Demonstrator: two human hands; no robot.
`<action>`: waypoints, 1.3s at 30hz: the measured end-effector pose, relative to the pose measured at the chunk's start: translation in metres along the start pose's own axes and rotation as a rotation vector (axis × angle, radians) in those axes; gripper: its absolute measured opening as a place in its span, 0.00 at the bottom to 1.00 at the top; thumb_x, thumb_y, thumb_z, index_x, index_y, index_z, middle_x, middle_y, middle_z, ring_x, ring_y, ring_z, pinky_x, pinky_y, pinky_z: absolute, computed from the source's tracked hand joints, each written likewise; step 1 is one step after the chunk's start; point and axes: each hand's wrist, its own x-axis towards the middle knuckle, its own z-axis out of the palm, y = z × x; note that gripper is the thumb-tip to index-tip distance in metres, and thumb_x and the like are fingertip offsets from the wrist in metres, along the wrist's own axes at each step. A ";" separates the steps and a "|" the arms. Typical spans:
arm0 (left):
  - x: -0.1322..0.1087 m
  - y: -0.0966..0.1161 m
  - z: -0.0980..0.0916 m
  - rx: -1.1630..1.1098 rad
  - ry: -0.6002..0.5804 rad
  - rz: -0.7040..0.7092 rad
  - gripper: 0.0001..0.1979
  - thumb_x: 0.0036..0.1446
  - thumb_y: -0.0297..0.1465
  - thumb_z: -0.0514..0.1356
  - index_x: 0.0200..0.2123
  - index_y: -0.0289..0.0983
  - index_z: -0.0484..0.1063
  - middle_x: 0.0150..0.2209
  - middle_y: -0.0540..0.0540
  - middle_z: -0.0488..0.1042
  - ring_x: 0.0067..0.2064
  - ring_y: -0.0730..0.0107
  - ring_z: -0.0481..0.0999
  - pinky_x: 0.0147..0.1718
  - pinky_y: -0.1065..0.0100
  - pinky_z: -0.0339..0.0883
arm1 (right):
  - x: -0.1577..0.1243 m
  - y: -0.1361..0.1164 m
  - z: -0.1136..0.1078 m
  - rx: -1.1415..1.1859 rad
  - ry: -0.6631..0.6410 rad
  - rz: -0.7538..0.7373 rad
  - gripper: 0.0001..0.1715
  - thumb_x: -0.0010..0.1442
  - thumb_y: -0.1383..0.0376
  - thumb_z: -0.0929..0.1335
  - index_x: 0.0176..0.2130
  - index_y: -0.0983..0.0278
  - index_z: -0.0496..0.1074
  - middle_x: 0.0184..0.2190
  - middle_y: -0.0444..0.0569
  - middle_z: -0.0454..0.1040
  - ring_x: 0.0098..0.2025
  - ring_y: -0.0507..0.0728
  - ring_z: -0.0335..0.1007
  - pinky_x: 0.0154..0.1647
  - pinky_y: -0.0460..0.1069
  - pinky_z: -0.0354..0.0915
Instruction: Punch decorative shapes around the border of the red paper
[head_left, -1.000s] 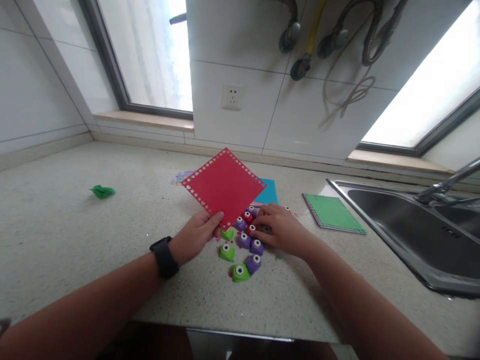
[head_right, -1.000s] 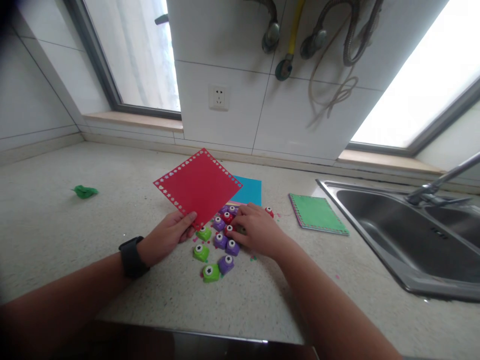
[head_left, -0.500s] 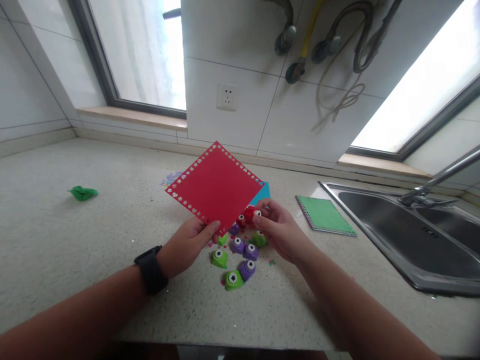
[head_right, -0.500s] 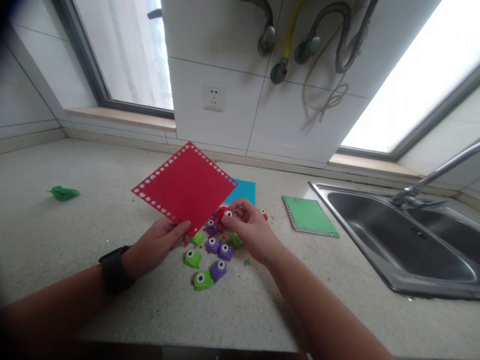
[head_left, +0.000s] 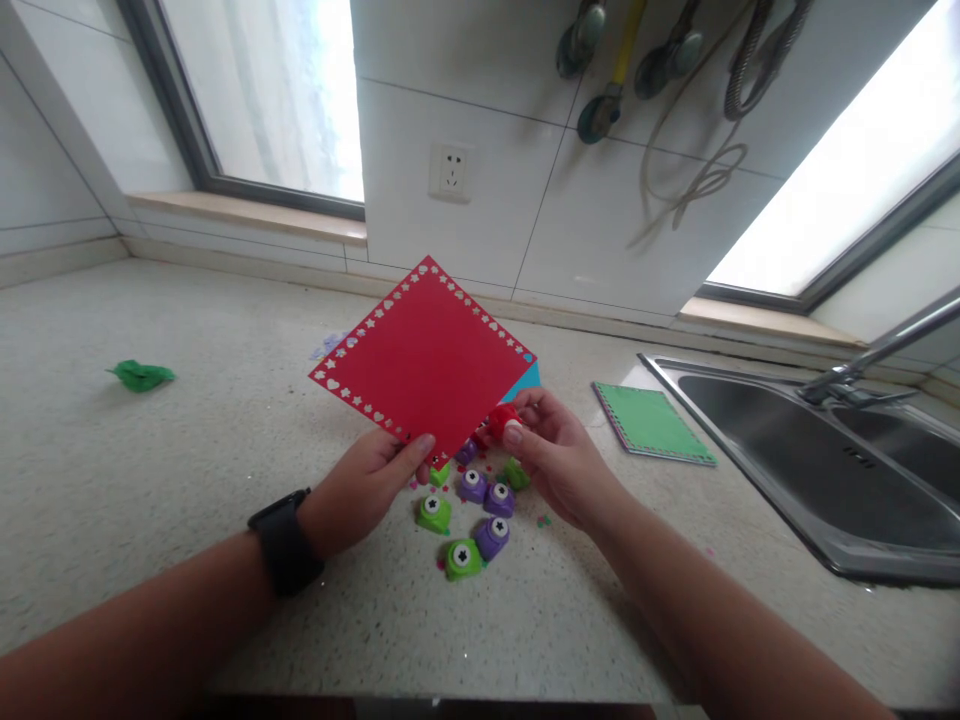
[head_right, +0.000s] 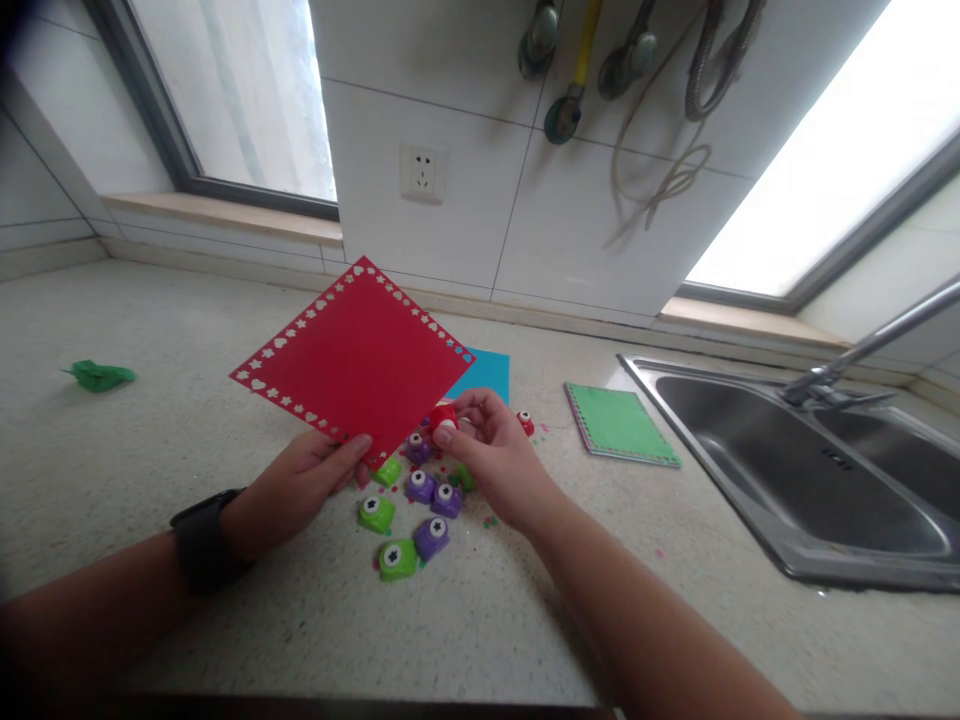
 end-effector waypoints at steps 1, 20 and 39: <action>0.000 0.001 0.000 0.006 -0.004 0.003 0.23 0.65 0.46 0.50 0.28 0.34 0.70 0.19 0.51 0.59 0.22 0.74 0.57 0.25 0.68 0.53 | 0.000 0.000 0.000 -0.011 0.002 0.003 0.24 0.54 0.62 0.78 0.45 0.64 0.66 0.41 0.47 0.74 0.41 0.50 0.74 0.45 0.46 0.70; -0.002 -0.004 0.000 0.078 -0.024 -0.011 0.26 0.67 0.48 0.49 0.24 0.35 0.67 0.25 0.47 0.68 0.30 0.69 0.67 0.34 0.66 0.60 | 0.003 0.005 -0.001 -0.141 0.052 -0.105 0.24 0.52 0.64 0.78 0.47 0.63 0.71 0.39 0.47 0.76 0.37 0.51 0.74 0.39 0.49 0.72; -0.004 -0.010 -0.004 0.242 -0.012 -0.136 0.29 0.65 0.54 0.47 0.23 0.36 0.62 0.22 0.49 0.58 0.28 0.68 0.61 0.32 0.66 0.57 | -0.018 -0.024 0.012 -0.889 0.119 -0.825 0.21 0.57 0.63 0.76 0.48 0.63 0.69 0.41 0.48 0.72 0.42 0.52 0.68 0.42 0.49 0.68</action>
